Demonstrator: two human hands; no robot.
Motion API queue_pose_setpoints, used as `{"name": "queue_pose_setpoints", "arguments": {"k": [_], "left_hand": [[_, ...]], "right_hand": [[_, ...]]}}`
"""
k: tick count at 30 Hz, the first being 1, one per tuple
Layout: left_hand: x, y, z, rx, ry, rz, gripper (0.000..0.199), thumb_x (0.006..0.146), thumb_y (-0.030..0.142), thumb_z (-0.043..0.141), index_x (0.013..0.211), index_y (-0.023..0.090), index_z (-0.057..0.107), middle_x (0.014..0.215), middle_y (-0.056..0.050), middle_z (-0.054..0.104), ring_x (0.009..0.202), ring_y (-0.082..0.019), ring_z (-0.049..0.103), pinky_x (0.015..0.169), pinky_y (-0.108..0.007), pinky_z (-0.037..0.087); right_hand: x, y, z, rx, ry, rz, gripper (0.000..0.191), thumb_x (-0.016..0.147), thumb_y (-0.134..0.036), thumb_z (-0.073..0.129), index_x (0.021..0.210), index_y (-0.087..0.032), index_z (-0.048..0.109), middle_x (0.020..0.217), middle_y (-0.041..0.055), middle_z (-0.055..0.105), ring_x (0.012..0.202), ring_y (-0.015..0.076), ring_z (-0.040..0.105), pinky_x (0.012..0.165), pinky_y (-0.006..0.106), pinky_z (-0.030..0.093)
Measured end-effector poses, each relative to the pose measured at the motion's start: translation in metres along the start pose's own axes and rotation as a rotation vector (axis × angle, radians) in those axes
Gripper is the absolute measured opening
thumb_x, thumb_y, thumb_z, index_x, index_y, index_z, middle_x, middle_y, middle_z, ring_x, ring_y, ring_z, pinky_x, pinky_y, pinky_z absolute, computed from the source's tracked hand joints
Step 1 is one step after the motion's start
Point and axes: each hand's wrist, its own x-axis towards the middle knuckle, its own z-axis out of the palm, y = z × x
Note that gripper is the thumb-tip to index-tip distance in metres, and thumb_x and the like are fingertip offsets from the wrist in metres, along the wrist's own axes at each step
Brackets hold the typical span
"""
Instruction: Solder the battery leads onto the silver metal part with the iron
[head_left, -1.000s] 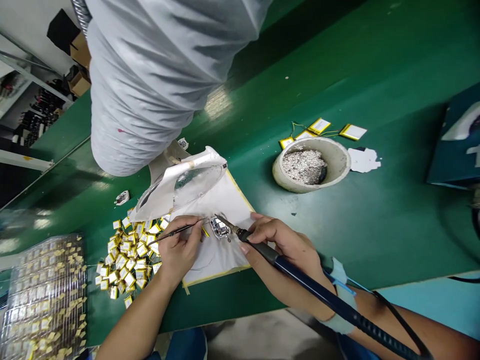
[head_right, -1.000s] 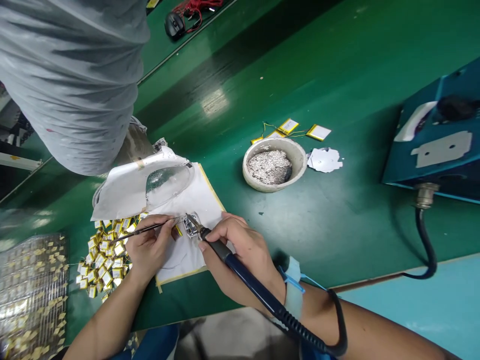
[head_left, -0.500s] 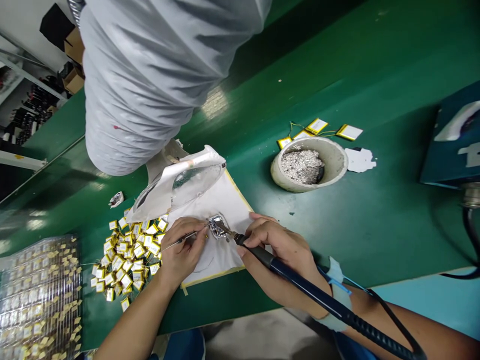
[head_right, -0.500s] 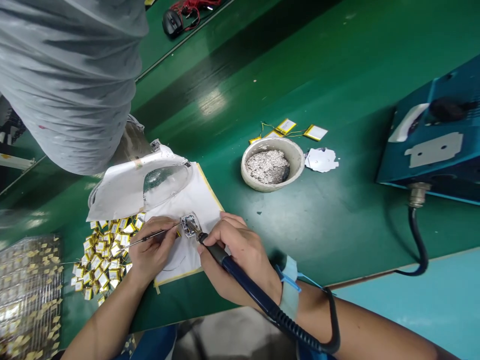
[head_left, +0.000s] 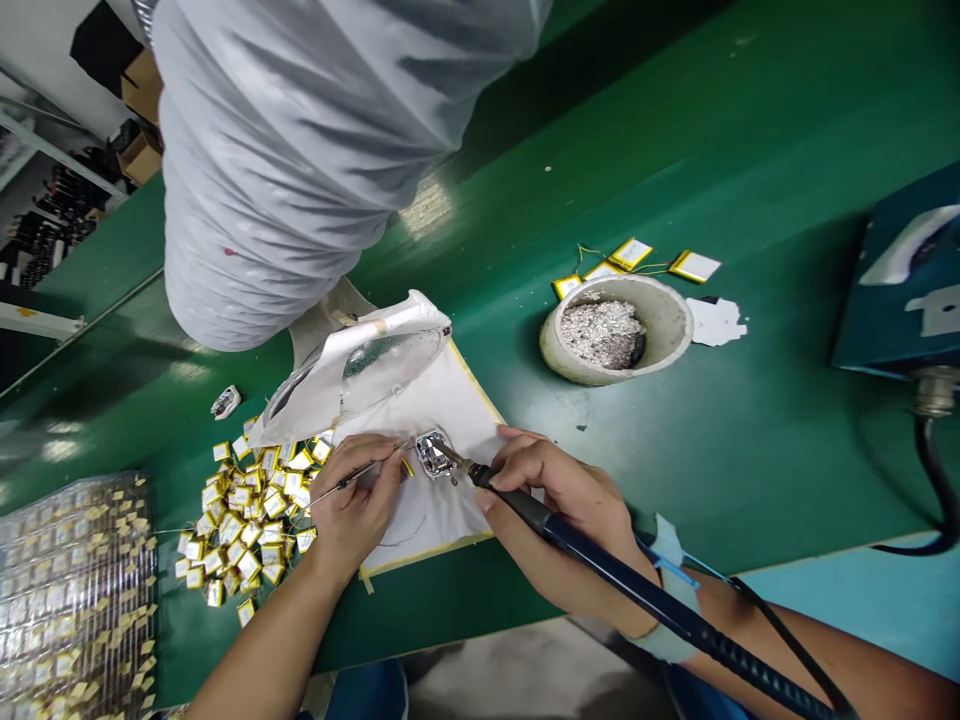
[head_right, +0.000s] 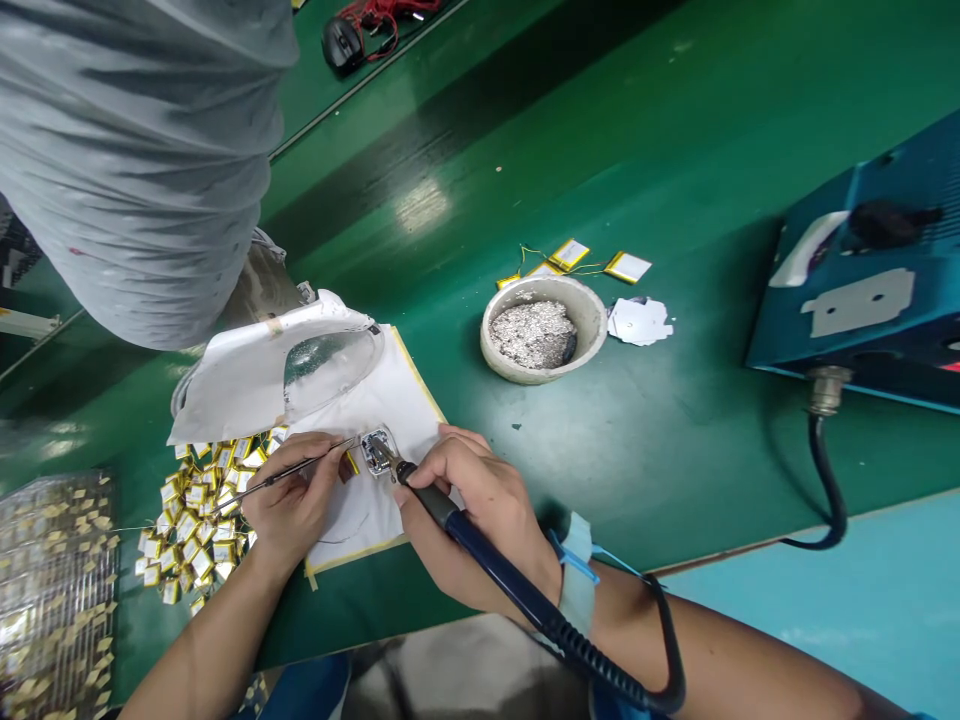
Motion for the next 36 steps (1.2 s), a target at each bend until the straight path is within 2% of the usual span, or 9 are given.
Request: {"name": "queue_pose_setpoints", "arguments": {"k": [4, 8, 13, 21, 25, 30, 36], "left_hand": [[0.0022, 0.0012, -0.0021, -0.028, -0.084, 0.039, 0.028, 0.106, 0.009, 0.086, 0.125, 0.029, 0.082, 0.108, -0.003, 0.090, 0.101, -0.024, 0.090, 0.089, -0.043, 0.076], [0.0045, 0.0027, -0.0030, -0.022, -0.155, 0.054, 0.029, 0.106, 0.009, 0.085, 0.125, 0.030, 0.081, 0.106, -0.004, 0.091, 0.100, -0.025, 0.090, 0.089, -0.045, 0.076], [0.0044, 0.0015, -0.0022, 0.007, -0.161, 0.034, 0.028, 0.106, 0.011, 0.085, 0.125, 0.031, 0.082, 0.108, -0.004, 0.091, 0.101, -0.025, 0.091, 0.090, -0.045, 0.076], [0.0038, -0.0001, -0.0003, 0.057, -0.137, 0.040, 0.022, 0.105, 0.011, 0.086, 0.120, 0.026, 0.081, 0.108, -0.005, 0.091, 0.099, -0.023, 0.091, 0.089, -0.039, 0.074], [0.0055, 0.0010, 0.0008, 0.071, -0.123, 0.049, 0.019, 0.106, 0.013, 0.085, 0.120, 0.026, 0.082, 0.107, -0.005, 0.092, 0.097, -0.024, 0.091, 0.087, -0.039, 0.076], [0.0059, 0.0012, 0.0011, 0.064, -0.115, 0.037, 0.018, 0.106, 0.014, 0.085, 0.119, 0.026, 0.083, 0.107, -0.004, 0.092, 0.096, -0.023, 0.091, 0.087, -0.039, 0.076], [0.0049, 0.0000, 0.0014, 0.067, -0.124, 0.043, 0.019, 0.108, 0.014, 0.085, 0.121, 0.027, 0.082, 0.108, -0.004, 0.091, 0.099, -0.023, 0.091, 0.087, -0.041, 0.076]], "right_hand": [[-0.0003, 0.0003, -0.0002, -0.001, 0.000, 0.002, 0.026, 0.091, -0.015, 0.082, 0.095, -0.035, 0.066, 0.076, -0.0078, 0.075, 0.062, 0.0222, 0.078, 0.112, 0.056, 0.078], [-0.0003, -0.0007, 0.0000, -0.007, 0.006, 0.017, 0.022, 0.091, -0.017, 0.080, 0.093, -0.033, 0.065, 0.075, -0.0099, 0.074, 0.062, 0.0197, 0.078, 0.112, 0.058, 0.078], [-0.0004, -0.0011, 0.0002, -0.022, 0.006, 0.005, 0.021, 0.092, -0.016, 0.079, 0.091, -0.032, 0.064, 0.073, -0.0096, 0.072, 0.064, 0.0195, 0.079, 0.111, 0.056, 0.078], [0.0012, -0.0017, 0.0005, -0.029, -0.016, 0.000, 0.022, 0.091, -0.017, 0.080, 0.093, -0.034, 0.066, 0.074, -0.0093, 0.073, 0.065, 0.0203, 0.080, 0.110, 0.051, 0.077], [0.0034, -0.0003, 0.0007, -0.017, -0.022, -0.029, 0.028, 0.087, -0.013, 0.083, 0.093, -0.035, 0.067, 0.073, -0.0086, 0.073, 0.059, 0.0197, 0.075, 0.108, 0.049, 0.076], [0.0050, 0.0006, 0.0004, -0.030, -0.035, -0.083, 0.033, 0.085, -0.011, 0.086, 0.096, -0.035, 0.068, 0.075, -0.0074, 0.074, 0.060, 0.0212, 0.076, 0.103, 0.048, 0.077], [0.0037, -0.0008, 0.0011, -0.069, -0.057, -0.068, 0.029, 0.089, -0.012, 0.082, 0.096, -0.035, 0.067, 0.075, -0.0067, 0.073, 0.067, 0.0223, 0.079, 0.108, 0.047, 0.075]]}}
